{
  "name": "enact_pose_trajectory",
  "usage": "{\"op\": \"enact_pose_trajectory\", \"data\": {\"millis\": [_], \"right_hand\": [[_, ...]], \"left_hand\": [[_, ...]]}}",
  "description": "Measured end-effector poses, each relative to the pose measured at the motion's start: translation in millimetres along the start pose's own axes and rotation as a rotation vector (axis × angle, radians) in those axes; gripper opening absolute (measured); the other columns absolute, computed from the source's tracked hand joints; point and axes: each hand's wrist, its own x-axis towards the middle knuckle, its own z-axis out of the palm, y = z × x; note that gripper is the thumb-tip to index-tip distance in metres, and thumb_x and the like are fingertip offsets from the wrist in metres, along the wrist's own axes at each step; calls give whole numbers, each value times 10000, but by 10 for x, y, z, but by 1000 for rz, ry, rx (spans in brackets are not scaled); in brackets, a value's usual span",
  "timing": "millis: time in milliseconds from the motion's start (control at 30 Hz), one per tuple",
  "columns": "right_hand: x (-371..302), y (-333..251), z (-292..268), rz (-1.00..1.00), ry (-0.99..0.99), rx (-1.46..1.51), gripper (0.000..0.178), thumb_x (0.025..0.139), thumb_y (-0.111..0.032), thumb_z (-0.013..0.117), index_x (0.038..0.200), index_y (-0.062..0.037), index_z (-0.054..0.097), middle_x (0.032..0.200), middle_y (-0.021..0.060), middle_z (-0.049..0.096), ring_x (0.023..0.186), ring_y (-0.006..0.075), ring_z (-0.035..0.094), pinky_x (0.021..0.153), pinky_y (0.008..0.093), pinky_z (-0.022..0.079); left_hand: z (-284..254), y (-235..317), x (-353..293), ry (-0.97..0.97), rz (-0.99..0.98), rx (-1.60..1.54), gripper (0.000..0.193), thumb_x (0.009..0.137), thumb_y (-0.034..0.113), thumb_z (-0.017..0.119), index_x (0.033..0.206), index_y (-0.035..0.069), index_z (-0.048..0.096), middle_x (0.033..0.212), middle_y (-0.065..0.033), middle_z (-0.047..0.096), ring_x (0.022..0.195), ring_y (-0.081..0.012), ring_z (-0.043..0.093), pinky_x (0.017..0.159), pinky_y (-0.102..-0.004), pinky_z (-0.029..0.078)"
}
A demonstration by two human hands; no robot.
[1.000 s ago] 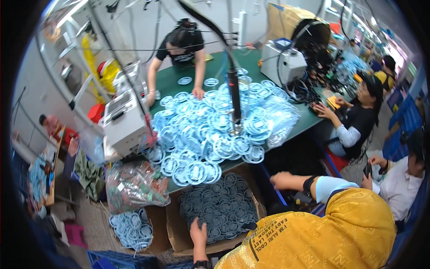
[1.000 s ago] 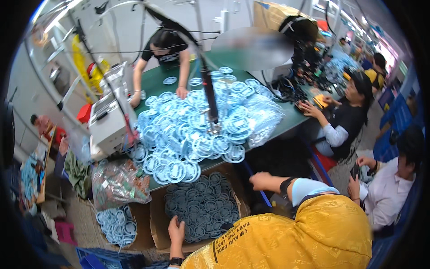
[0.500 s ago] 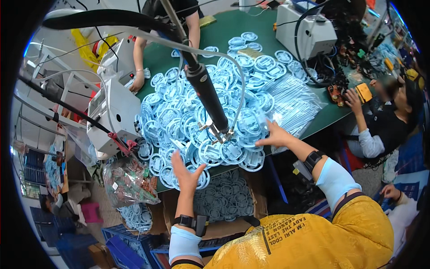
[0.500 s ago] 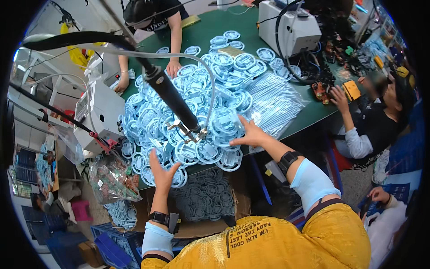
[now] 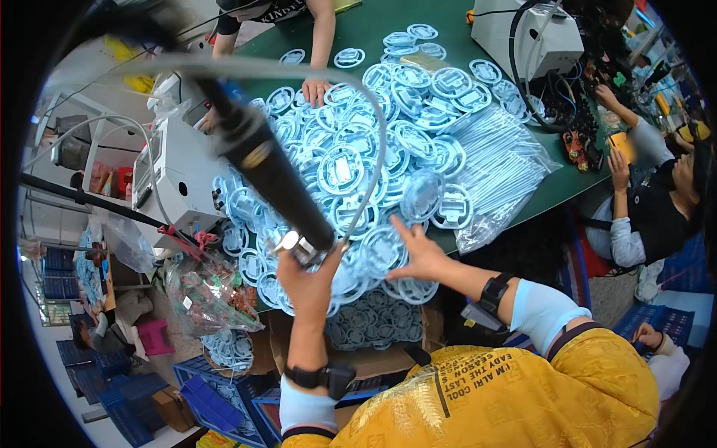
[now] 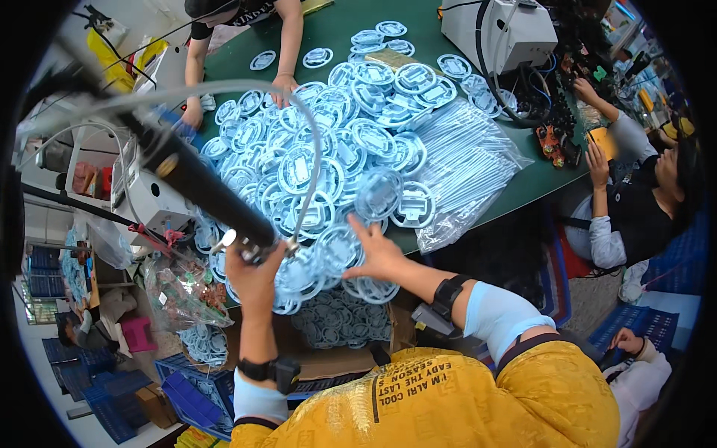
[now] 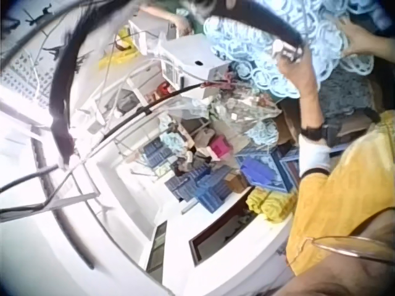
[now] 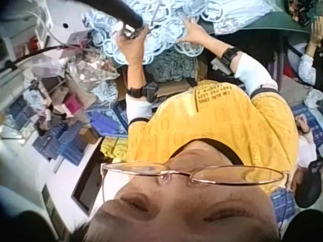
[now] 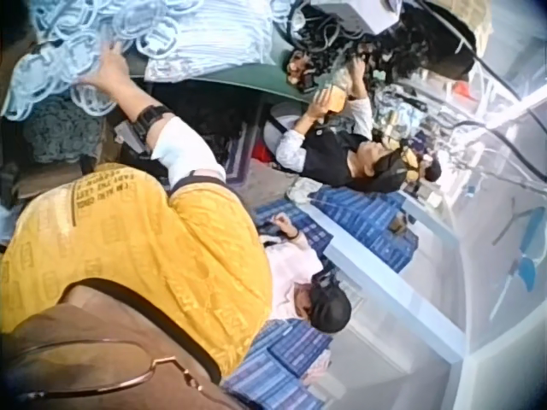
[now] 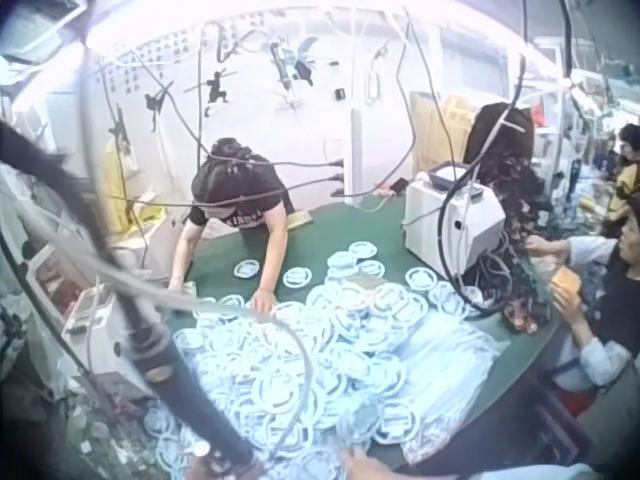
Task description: Assembling and packing circular blue plastic components in a manufacturing facility.
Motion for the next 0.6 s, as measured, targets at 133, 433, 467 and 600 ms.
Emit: {"op": "enact_pose_trajectory", "data": {"millis": [133, 433, 467, 600], "right_hand": [[-79, -392, 542, -23, -232, -17, 1170, 636, -523, 801, 1502, -193, 87, 1301, 267, 352, 1102, 465, 527, 904, 460, 469], [1010, -404, -779, -373, 576, 69, 477, 748, -419, 735, 1040, -58, 629, 1046, 176, 638, 953, 349, 610, 792, 413, 487], [1317, -103, -1201, -558, 855, -107, 557, 770, -440, 717, 1176, -82, 587, 1146, 193, 596, 1053, 366, 565, 865, 435, 458], [1832, 147, -1369, -120, 638, -337, 857, 752, -672, 599, 1436, -201, 388, 1490, 218, 278, 1382, 402, 236, 1080, 565, 215]], "left_hand": [[-523, 266, -164, 101, -33, 78, 345, 676, 13, 809, 944, -12, 594, 844, -42, 649, 747, -105, 610, 701, -258, 483], [-833, 224, -455, 109, -155, 191, 402, 669, -26, 807, 992, 9, 570, 878, -46, 636, 776, -113, 606, 712, -261, 491], [-720, 263, -433, 91, -145, 174, 395, 666, -18, 810, 983, 12, 577, 875, -43, 639, 782, -113, 607, 719, -266, 487], [-714, 199, -506, 74, -121, 214, 368, 662, -8, 814, 956, 9, 593, 842, -40, 659, 765, -116, 616, 706, -266, 486]]}}
